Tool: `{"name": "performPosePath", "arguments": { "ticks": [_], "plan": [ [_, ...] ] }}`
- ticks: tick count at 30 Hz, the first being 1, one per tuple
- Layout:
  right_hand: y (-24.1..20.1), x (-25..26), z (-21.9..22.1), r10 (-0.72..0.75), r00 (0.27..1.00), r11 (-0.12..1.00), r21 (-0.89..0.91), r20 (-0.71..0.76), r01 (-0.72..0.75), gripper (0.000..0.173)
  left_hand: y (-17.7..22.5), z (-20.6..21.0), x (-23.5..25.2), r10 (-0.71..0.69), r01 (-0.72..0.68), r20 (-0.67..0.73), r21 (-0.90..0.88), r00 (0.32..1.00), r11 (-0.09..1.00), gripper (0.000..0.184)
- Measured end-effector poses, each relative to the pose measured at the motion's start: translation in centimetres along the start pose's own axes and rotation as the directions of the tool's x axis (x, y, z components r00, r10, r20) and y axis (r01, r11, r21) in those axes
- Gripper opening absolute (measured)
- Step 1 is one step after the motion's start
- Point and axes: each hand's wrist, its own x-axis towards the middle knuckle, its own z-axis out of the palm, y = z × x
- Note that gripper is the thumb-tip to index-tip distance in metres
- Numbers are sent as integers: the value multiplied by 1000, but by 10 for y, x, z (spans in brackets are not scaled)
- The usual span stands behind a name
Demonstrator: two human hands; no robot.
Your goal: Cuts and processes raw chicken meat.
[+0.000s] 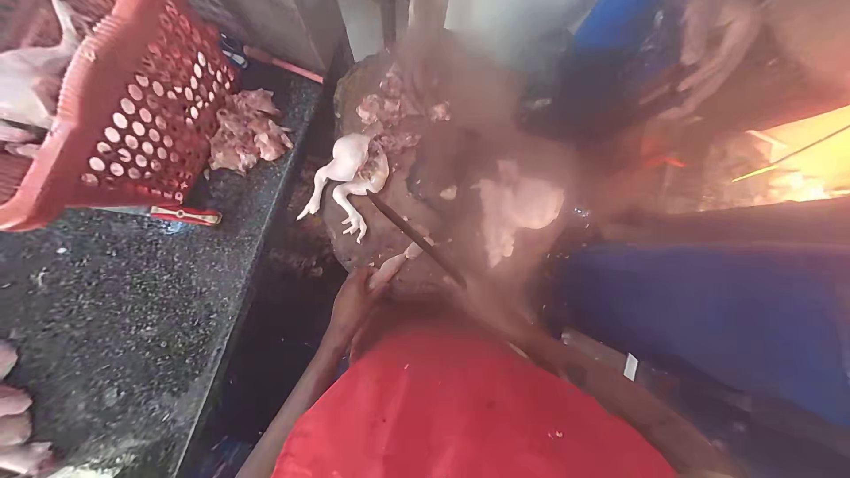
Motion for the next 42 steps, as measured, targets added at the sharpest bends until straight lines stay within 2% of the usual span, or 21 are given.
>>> {"name": "performPosePath", "arguments": {
  "ticks": [4, 8, 12, 14, 17, 19, 21, 22, 24, 26, 28, 29, 33, 38, 42],
  "plan": [
    [12, 17, 1, 59, 988, 998, 11, 143, -62, 57, 2, 2, 1, -3, 4, -26, 34, 1000, 999, 44],
    [-4, -2, 1, -1, 998, 999, 46, 59, -2, 53, -2, 6, -2, 6, -5, -34, 12, 999, 1000, 45],
    [1, 17, 11, 63, 984, 995, 61, 165, -74, 55, 4, 4, -4, -16, 18, -42, 44, 999, 999, 44],
    [-4, 16, 7, 43, 987, 999, 19, 153, -47, 56, 5, 3, 0, 4, -3, -41, 23, 999, 1000, 47],
    [-12, -5, 18, -24, 987, 999, 45, 160, 17, 54, -2, 9, -9, 17, -18, -28, -9, 999, 1000, 53],
    [-4, 1, 25, -9, 966, 998, 58, 257, -6, 56, 0, 11, -9, 31, -30, -54, 21, 998, 999, 50],
    [18, 19, 22, 37, 909, 989, 115, 415, -92, 57, 2, 11, -8, 47, -42, -83, 65, 995, 997, 45],
    [31, 26, 14, 56, 893, 979, 150, 447, -137, 56, 3, 10, -6, 55, -50, -89, 63, 995, 997, 42],
    [51, 33, -7, 78, 931, 981, 140, 356, -135, 55, 2, 5, -6, 48, -47, -88, 3, 995, 999, 39],
    [50, 31, -32, 113, 987, 993, 13, 116, -116, 55, 1, -2, -5, 42, -47, -74, -69, 996, 997, 40],
    [42, 25, -53, 115, 989, 982, -137, -98, -128, 51, 1, -10, -3, 35, -42, -67, -105, 997, 994, 40],
    [40, 21, -62, 104, 984, 983, -133, -146, -124, 49, 1, -11, -2, 32, -40, -66, -116, 997, 992, 39],
    [47, 7, -57, 35, 994, 987, 160, -100, -19, 51, 8, -18, 8, 40, -47, -56, -135, 998, 990, 37],
    [88, -8, -1, 79, 988, 949, 295, 131, -114, 54, 26, -28, 19, 62, -66, -30, -170, 998, 983, 32],
    [115, -32, 17, 112, 992, 938, 324, 52, -123, 56, 50, -39, 33, 204, -176, 134, -197, 970, 965, 40]
  ]
}}
